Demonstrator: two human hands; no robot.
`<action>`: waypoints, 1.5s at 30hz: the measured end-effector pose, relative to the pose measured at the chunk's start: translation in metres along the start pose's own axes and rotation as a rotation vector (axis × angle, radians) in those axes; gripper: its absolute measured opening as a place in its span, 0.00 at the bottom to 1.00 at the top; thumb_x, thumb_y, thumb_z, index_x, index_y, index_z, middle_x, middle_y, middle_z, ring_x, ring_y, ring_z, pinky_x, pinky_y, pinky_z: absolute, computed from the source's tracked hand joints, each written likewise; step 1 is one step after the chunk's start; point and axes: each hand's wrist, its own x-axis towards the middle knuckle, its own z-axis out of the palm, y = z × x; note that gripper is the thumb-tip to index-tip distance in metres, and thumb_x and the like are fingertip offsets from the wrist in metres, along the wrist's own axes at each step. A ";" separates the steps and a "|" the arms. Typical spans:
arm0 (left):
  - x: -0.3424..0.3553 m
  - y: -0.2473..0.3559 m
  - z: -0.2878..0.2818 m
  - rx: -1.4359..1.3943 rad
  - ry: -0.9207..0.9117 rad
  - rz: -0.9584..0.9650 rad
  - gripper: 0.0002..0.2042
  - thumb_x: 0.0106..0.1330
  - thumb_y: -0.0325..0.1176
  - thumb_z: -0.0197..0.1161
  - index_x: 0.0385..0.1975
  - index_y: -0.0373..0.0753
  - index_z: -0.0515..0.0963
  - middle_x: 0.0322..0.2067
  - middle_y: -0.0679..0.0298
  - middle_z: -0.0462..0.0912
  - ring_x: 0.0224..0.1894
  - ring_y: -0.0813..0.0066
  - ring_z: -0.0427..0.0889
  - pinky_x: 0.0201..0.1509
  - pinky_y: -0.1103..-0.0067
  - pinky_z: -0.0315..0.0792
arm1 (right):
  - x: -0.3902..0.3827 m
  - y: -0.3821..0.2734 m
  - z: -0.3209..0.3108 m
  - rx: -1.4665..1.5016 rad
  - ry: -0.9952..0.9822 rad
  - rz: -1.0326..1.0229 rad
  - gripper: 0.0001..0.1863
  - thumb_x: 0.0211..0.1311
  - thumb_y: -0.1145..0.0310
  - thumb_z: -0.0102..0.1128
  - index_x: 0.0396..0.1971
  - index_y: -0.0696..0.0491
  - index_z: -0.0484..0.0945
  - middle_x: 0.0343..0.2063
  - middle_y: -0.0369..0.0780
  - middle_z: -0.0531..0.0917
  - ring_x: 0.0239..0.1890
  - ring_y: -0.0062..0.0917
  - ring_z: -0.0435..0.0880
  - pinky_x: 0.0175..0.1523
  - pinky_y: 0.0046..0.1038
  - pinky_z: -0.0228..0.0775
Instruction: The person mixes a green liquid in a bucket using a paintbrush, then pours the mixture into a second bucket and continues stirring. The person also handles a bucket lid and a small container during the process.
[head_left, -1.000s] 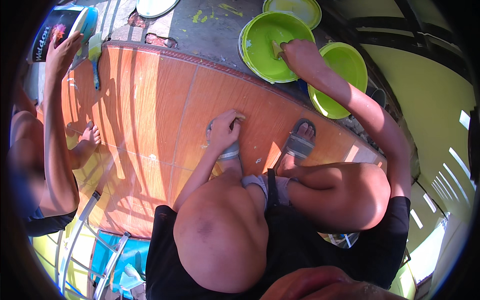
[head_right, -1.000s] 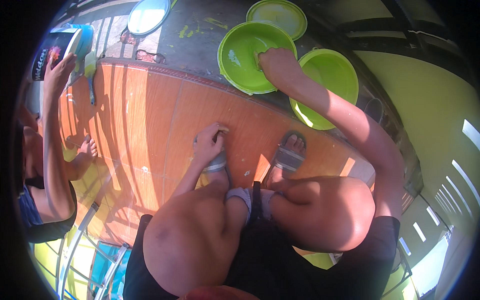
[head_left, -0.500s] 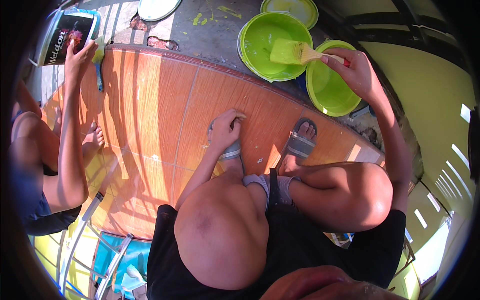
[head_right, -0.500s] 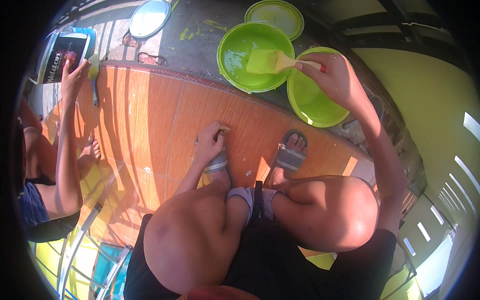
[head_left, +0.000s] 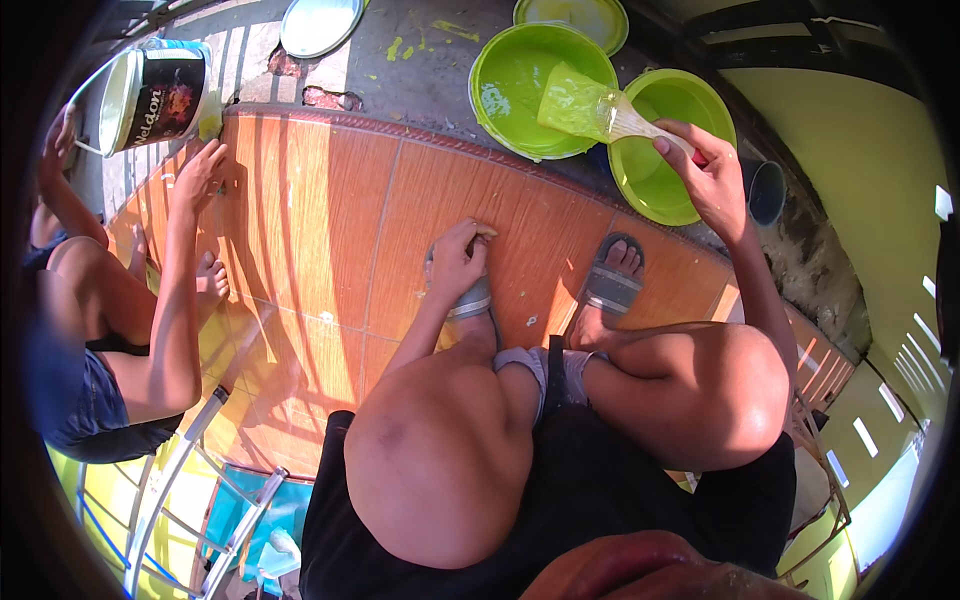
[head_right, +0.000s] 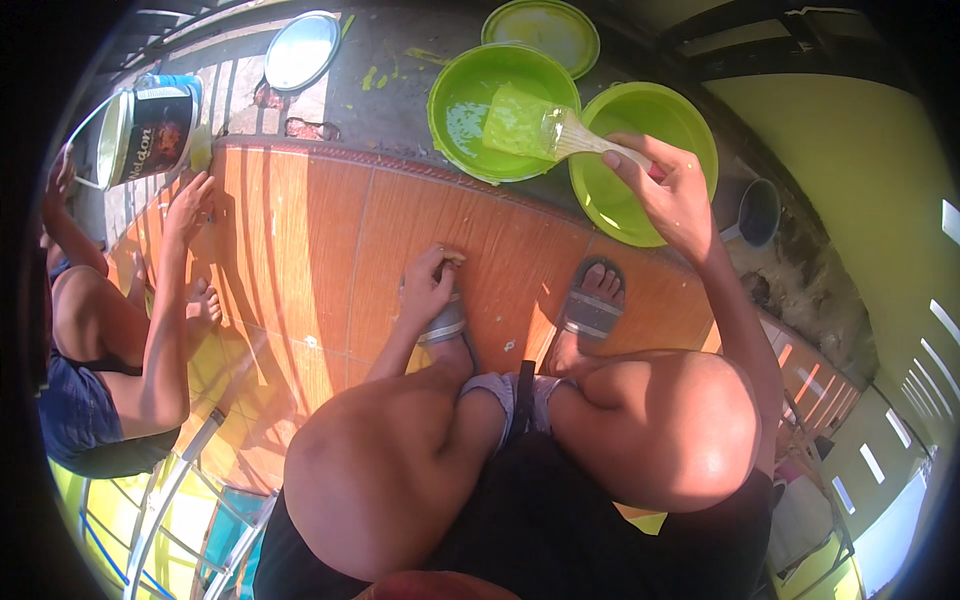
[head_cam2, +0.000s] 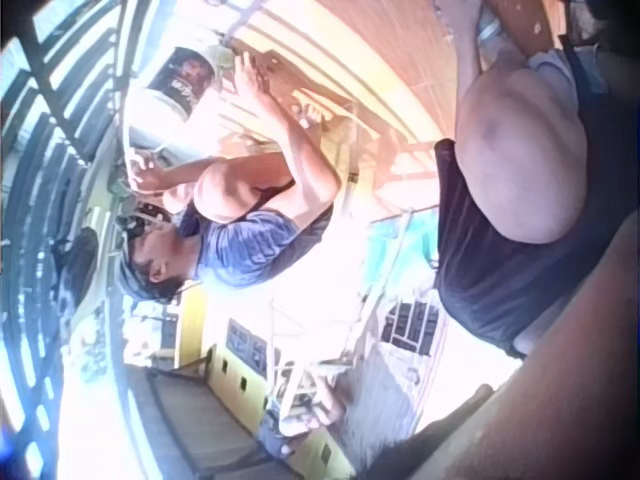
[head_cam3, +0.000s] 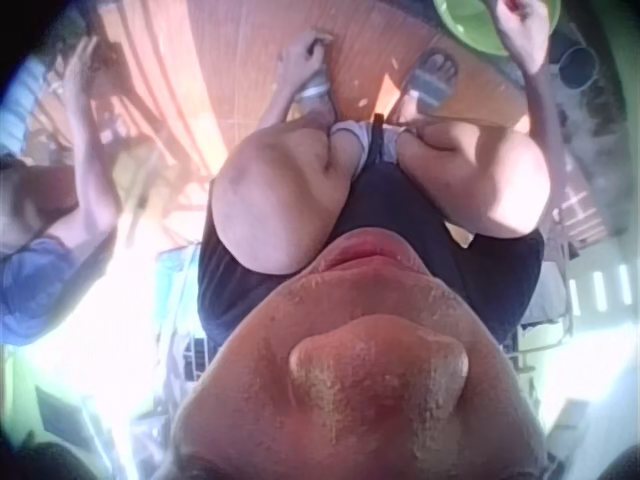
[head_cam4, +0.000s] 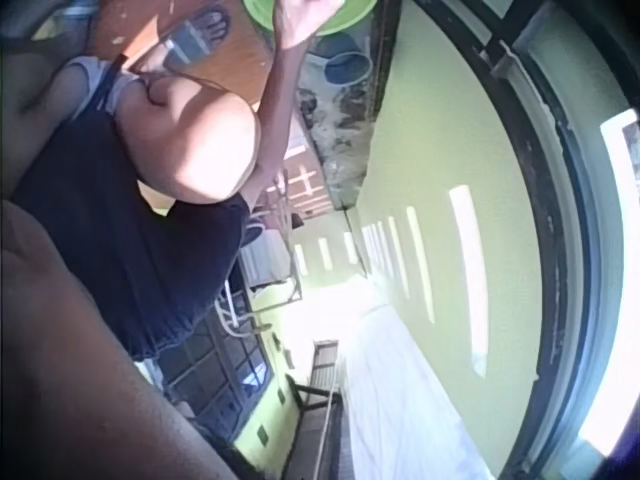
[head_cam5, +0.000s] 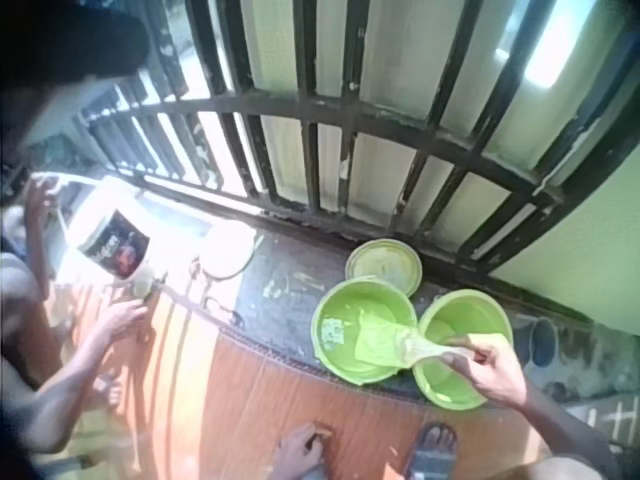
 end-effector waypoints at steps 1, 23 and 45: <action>0.000 0.000 0.001 0.000 0.004 0.012 0.10 0.57 0.18 0.52 0.34 0.33 0.80 0.30 0.57 0.79 0.32 0.67 0.82 0.36 0.78 0.73 | -0.003 -0.002 -0.003 0.025 0.004 -0.016 0.18 0.66 0.62 0.64 0.49 0.59 0.82 0.35 0.38 0.86 0.35 0.16 0.80 0.42 0.21 0.72; 0.002 0.006 0.008 -0.010 -0.010 -0.055 0.08 0.61 0.18 0.51 0.34 0.32 0.79 0.29 0.58 0.79 0.34 0.67 0.80 0.41 0.76 0.73 | -0.007 0.076 -0.066 -0.463 0.018 0.155 0.17 0.64 0.61 0.64 0.44 0.60 0.83 0.30 0.43 0.85 0.30 0.27 0.82 0.39 0.30 0.72; 0.000 0.007 0.010 -0.035 0.034 -0.084 0.08 0.61 0.18 0.52 0.34 0.32 0.79 0.30 0.57 0.80 0.33 0.66 0.82 0.40 0.77 0.74 | 0.060 0.110 -0.002 -1.081 -0.010 0.091 0.08 0.52 0.74 0.62 0.34 0.57 0.82 0.32 0.49 0.85 0.37 0.44 0.86 0.40 0.40 0.80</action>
